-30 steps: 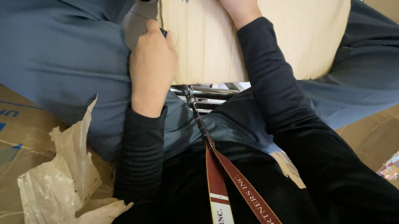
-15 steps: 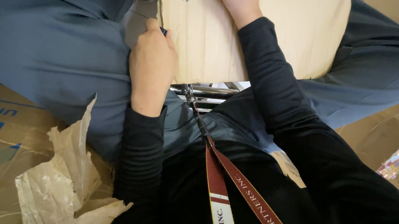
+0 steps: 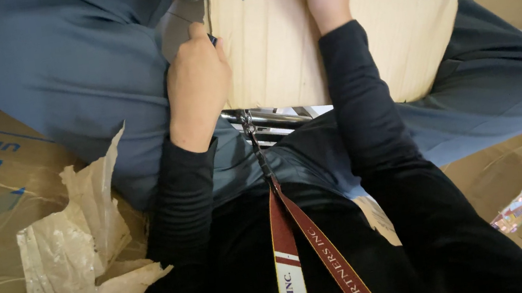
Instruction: The person organizes rows of small food packets inside a cardboard box by hand and then uses a marker to write information on a cardboard flap.
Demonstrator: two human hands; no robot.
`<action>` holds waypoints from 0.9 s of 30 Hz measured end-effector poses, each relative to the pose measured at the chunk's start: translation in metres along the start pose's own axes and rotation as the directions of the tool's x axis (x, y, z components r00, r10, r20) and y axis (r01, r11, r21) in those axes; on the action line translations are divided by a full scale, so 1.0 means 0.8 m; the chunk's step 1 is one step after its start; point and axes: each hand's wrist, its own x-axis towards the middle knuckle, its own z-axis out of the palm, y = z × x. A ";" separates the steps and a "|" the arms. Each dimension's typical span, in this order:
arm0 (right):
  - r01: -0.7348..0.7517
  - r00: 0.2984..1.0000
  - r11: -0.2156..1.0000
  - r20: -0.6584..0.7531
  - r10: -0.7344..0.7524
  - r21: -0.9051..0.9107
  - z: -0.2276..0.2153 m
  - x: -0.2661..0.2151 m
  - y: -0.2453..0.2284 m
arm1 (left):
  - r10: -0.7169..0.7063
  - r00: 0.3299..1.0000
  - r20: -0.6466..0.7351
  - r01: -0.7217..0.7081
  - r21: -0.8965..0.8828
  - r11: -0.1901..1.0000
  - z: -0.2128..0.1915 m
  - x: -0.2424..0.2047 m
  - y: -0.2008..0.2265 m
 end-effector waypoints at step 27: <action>0.032 0.936 0.994 0.345 -0.067 0.106 0.000 -0.005 -0.058 | -0.004 1.000 0.014 0.004 -0.012 1.000 0.000 0.001 -0.001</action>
